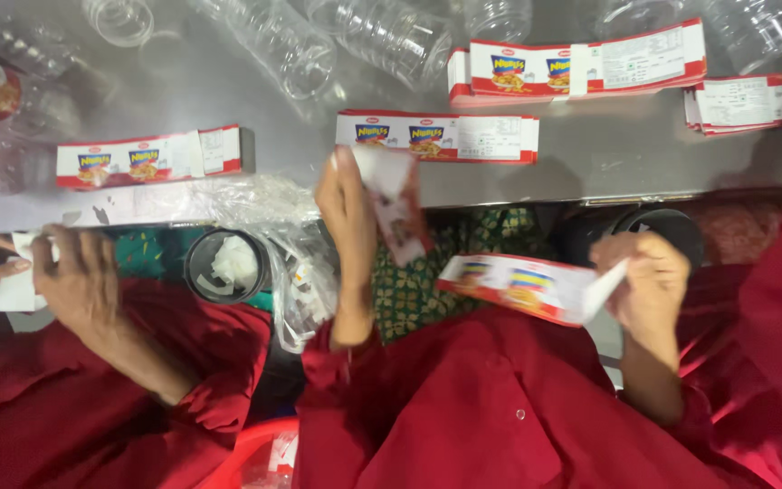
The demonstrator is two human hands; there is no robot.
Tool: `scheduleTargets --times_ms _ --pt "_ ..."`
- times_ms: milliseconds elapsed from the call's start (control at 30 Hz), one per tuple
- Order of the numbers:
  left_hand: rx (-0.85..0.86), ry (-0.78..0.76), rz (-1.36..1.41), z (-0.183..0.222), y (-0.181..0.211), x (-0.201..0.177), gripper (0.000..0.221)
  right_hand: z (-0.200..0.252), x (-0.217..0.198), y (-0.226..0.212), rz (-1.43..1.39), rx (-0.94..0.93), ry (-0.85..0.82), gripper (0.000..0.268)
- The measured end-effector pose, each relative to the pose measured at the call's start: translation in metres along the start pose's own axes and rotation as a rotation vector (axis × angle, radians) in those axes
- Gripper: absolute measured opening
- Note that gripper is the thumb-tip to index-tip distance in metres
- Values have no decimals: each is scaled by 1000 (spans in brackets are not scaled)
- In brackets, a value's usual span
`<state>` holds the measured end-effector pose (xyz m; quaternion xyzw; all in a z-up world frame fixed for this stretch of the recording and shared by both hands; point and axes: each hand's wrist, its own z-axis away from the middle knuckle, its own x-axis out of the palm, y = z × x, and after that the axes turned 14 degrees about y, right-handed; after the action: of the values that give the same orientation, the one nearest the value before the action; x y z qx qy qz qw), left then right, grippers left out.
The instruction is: The person applies adhesive labels to clear plastic food containers by hand. They pick up a container, peel a label from a backing sheet or stack, and press it onto the side of the container before setting the labeled item aside.
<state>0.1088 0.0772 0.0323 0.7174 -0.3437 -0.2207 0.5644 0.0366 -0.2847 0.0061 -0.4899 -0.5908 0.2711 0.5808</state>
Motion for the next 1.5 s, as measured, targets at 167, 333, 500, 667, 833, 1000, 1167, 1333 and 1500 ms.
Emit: scheduleTargets --times_ms 167,333,500,667,833,1000,1167,1333,1500 --pt "139 -58 -37 -81 -54 97 32 0 -14 -8 122 -85 211 28" --pt "278 -430 -93 22 -29 101 53 -5 22 3 386 -186 322 21" --pt "-152 -970 -54 111 36 64 20 -14 45 7 266 8 -50 30" --pt "205 -761 -96 111 57 16 43 -35 49 22 207 142 -768 55" --pt "-437 -242 118 112 33 -47 15 -15 24 69 730 240 -636 26" --pt "-356 -517 -605 68 -4 -96 19 -40 -3 7 499 255 133 27" --pt "208 -482 -265 81 37 -52 53 -38 57 -50 832 -163 -218 45" --pt "68 -406 -94 115 75 15 29 -9 107 -30 477 65 -315 57" --pt "-182 -223 293 127 58 18 29 -1 95 6 179 258 -148 32"
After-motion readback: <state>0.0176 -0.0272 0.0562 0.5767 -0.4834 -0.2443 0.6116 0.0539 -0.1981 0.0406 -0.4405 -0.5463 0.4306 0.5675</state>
